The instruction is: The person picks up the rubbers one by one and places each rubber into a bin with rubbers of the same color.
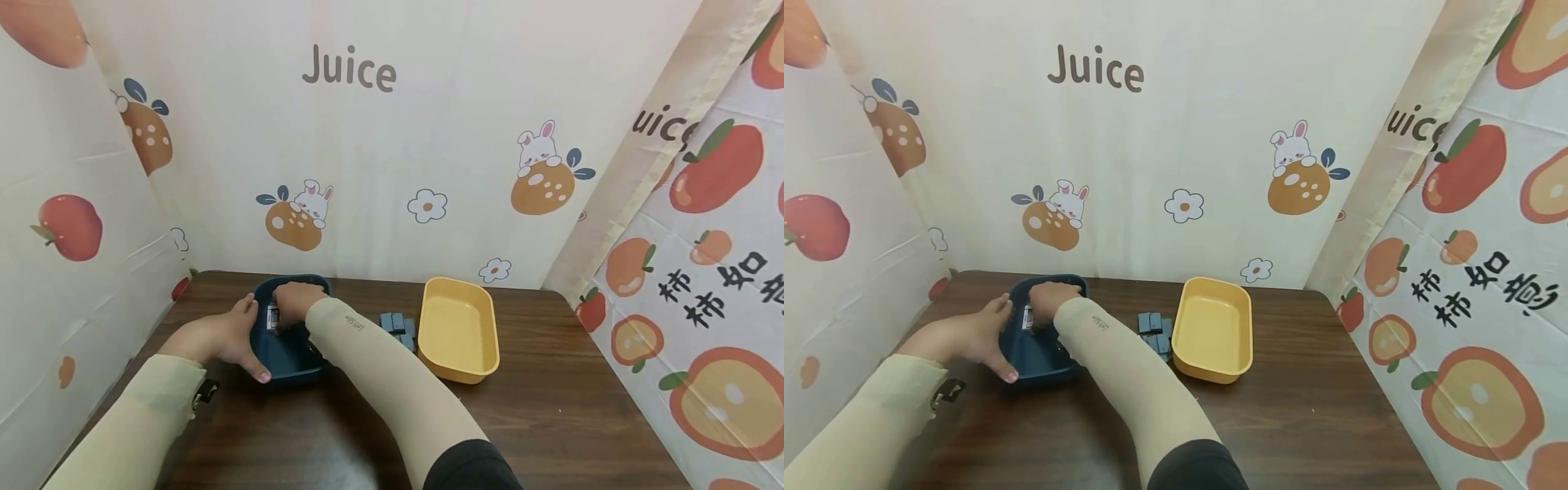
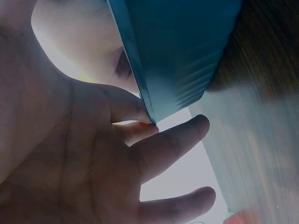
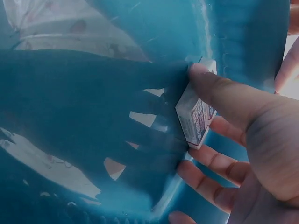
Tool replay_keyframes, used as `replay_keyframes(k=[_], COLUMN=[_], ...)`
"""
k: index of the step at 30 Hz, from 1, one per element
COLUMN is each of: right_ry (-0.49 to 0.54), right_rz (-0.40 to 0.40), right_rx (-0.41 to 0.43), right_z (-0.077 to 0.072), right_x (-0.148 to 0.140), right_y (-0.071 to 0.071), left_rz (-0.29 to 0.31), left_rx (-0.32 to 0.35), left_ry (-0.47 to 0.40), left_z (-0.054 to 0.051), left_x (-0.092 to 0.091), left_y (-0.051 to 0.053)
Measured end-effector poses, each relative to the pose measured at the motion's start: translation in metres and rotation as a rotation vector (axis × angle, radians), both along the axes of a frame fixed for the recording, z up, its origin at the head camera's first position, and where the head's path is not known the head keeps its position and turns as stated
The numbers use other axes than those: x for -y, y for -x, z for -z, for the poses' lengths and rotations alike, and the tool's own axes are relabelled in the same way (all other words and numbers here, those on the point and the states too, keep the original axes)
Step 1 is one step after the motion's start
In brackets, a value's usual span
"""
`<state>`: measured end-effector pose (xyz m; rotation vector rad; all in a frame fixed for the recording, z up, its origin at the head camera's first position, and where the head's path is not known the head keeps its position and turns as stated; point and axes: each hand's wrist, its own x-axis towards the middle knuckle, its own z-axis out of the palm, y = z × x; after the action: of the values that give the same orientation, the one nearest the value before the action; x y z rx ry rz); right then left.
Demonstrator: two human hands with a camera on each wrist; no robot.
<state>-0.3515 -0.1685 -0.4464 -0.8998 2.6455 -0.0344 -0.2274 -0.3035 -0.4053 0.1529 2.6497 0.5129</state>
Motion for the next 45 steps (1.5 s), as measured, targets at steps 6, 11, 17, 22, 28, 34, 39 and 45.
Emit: replay_keyframes(k=[6,11,17,22,28,34,39,45], right_ry=[-0.023,-0.01,0.064,0.182,0.287,0.259,0.124,-0.032], right_rz=[0.016,0.014,0.003,-0.013,0.015,0.083,0.027,-0.031], right_rx=[-0.007,-0.007,-0.024,-0.044,0.02,0.032,0.014,0.03], right_z=[0.003,-0.004,-0.036,-0.067,-0.085,-0.087,-0.078,-0.06], right_x=[0.001,-0.003,-0.017,-0.041,-0.085,-0.13,-0.158,-0.171], right_y=[0.002,-0.001,-0.004,0.001,0.012,0.028,0.037,0.027], left_rz=[0.008,0.009,0.012,0.02,0.012,0.013,0.021,0.019], left_rx=[0.002,0.001,-0.002,-0.023,-0.021,-0.026,-0.037,-0.037], left_ry=[0.009,0.02,0.032,0.045,0.029,0.033,0.035,0.039], left_z=[0.0,0.001,0.001,0.0,0.003,0.009,0.009,0.007], left_x=[0.0,0.0,0.0,0.001,0.001,0.002,0.001,0.001], left_y=[0.0,0.001,0.002,0.003,0.003,0.005,0.007,0.005])
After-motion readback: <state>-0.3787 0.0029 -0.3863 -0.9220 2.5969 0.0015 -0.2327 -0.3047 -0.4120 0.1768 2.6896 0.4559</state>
